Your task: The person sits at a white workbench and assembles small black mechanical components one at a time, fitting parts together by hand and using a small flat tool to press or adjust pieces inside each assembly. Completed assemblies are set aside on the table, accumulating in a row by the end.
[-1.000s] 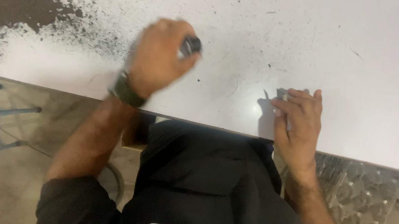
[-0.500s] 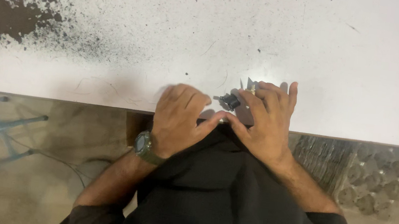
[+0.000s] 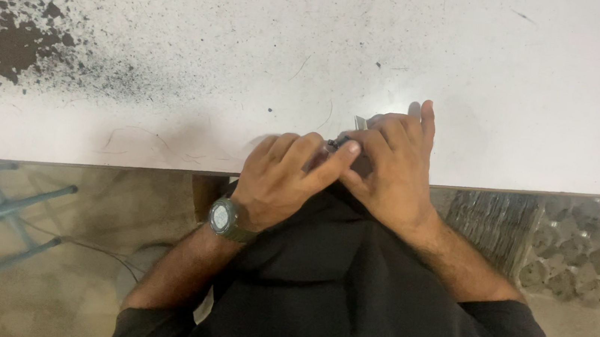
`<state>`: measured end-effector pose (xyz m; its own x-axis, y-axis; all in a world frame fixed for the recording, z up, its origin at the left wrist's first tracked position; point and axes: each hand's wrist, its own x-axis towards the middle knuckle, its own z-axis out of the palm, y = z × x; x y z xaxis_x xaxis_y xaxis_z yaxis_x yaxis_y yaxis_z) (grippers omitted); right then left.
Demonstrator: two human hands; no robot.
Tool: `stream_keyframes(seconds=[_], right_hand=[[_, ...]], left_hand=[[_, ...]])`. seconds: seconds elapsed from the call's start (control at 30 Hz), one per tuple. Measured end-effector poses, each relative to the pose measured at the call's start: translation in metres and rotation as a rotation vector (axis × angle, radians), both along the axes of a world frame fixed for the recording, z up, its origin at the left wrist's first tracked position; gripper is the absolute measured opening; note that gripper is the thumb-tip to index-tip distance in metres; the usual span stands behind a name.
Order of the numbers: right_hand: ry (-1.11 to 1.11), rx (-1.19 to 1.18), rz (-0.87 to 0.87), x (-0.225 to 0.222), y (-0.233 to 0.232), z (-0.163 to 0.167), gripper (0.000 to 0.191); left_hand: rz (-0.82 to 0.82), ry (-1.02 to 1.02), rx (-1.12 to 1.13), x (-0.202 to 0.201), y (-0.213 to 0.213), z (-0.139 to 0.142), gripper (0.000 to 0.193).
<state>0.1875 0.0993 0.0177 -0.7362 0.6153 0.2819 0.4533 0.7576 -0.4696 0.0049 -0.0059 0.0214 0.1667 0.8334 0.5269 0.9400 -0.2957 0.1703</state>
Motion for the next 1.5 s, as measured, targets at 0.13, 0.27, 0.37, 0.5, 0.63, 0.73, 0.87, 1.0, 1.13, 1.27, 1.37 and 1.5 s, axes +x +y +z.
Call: stream_keyframes(seconds=[0.13, 0.27, 0.37, 0.5, 0.63, 0.73, 0.87, 1.0, 1.13, 1.27, 1.37, 1.5], right_hand=[[-0.025, -0.016, 0.013, -0.001, 0.003, 0.004, 0.042], [-0.013, 0.005, 0.0, -0.003, 0.002, 0.004, 0.043], [-0.027, 0.0, -0.006, 0.0, 0.001, 0.002, 0.043], [0.063, 0.01, -0.022, 0.014, -0.002, -0.003, 0.061], [0.354, 0.128, 0.001, 0.028, -0.011, -0.011, 0.028], [0.369, 0.06, 0.076, 0.027, -0.018, -0.02, 0.027], [0.31, 0.003, 0.066, 0.017, -0.021, -0.028, 0.028], [0.278, 0.001, 0.06, 0.014, -0.02, -0.027, 0.029], [0.265, -0.028, 0.074, 0.014, -0.019, -0.026, 0.029], [0.254, -0.036, 0.073, 0.015, -0.019, -0.026, 0.029], [0.262, -0.033, 0.083, 0.015, -0.018, -0.027, 0.029], [0.269, -0.033, 0.089, 0.015, -0.017, -0.028, 0.028]], left_hand=[[-0.089, 0.007, -0.023, -0.005, 0.004, -0.002, 0.026], [-0.061, 0.01, 0.019, -0.007, 0.001, -0.001, 0.02], [-0.003, -0.052, -0.033, -0.002, -0.002, -0.004, 0.018], [0.083, -0.219, -0.053, 0.008, -0.004, -0.014, 0.02], [0.13, -0.335, -0.059, 0.014, -0.007, -0.021, 0.02], [0.163, -0.337, -0.02, 0.015, -0.008, -0.021, 0.018], [0.176, -0.359, -0.012, 0.016, -0.008, -0.02, 0.021], [0.164, -0.393, -0.004, 0.017, -0.008, -0.021, 0.022], [0.126, -0.375, 0.052, 0.016, -0.006, -0.024, 0.019], [0.111, -0.273, 0.04, 0.016, -0.004, -0.025, 0.018], [0.111, -0.277, 0.053, 0.018, -0.005, -0.024, 0.015], [0.142, -0.308, 0.072, 0.02, -0.004, -0.025, 0.015]])
